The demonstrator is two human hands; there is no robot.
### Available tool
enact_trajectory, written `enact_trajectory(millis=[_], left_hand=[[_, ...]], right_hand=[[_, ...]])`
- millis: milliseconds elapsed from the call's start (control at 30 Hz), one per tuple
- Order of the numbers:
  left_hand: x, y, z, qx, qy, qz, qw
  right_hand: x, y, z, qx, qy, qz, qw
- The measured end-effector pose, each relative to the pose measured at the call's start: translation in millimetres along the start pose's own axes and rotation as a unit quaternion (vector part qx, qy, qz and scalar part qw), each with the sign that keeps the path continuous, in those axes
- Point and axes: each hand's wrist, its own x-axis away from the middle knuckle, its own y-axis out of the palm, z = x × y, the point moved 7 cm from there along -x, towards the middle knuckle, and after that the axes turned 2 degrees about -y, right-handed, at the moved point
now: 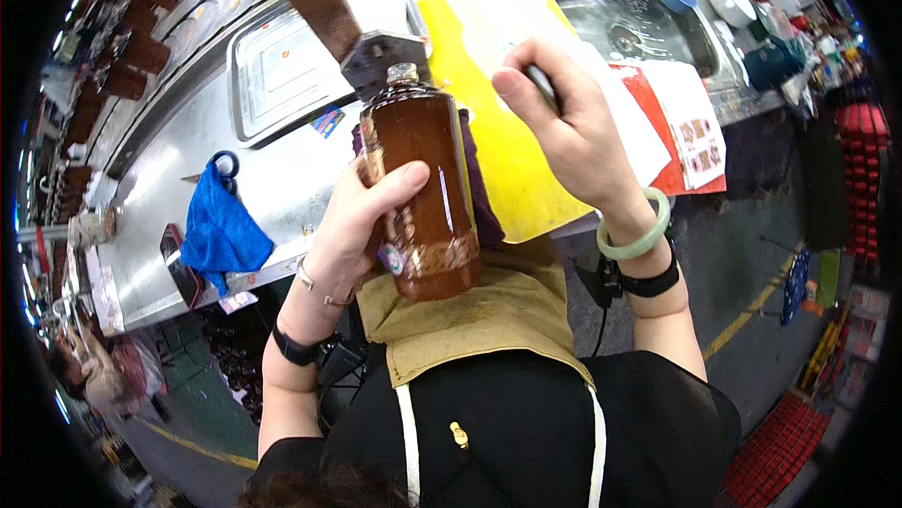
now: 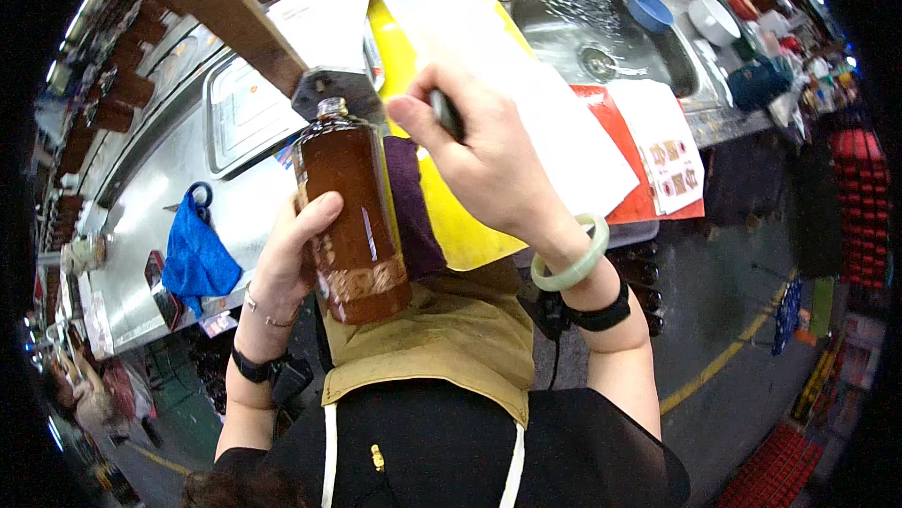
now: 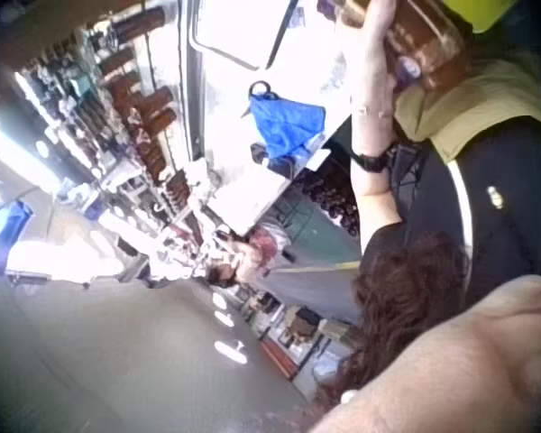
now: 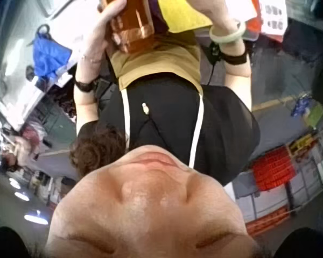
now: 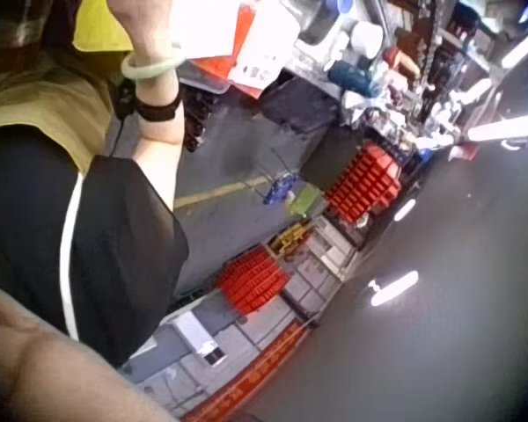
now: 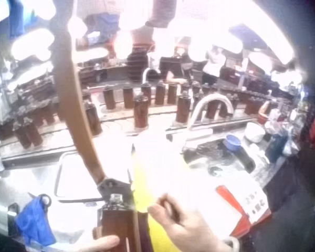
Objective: Applying and cleaning labels on liquor bottles in a production facility.
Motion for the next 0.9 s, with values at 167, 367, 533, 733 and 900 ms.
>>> enact_trajectory(millis=[167,367,533,733,900], left_hand=[[38.7,36.2,-4.0,-0.122,0.057,-0.047,0.990],[32.4,91.9,19.5,-0.341,0.227,-0.064,0.910],[43.2,184.8,6.7,-0.495,0.354,-0.229,0.760],[9.8,171.0,-3.5,-0.457,0.387,-0.200,0.775],[-14.1,89.1,5.5,-0.421,0.345,-0.043,0.838]], right_hand=[[-2.5,6.9,-39.5,0.039,-0.117,-0.048,0.991],[48.0,-61.2,-84.5,0.185,-0.063,-0.106,0.975],[121.2,-133.4,-133.8,0.294,-0.083,-0.069,0.950],[258.2,-231.4,-83.2,0.395,0.227,0.107,0.884],[436.1,-268.2,87.3,0.440,0.459,0.165,0.753]])
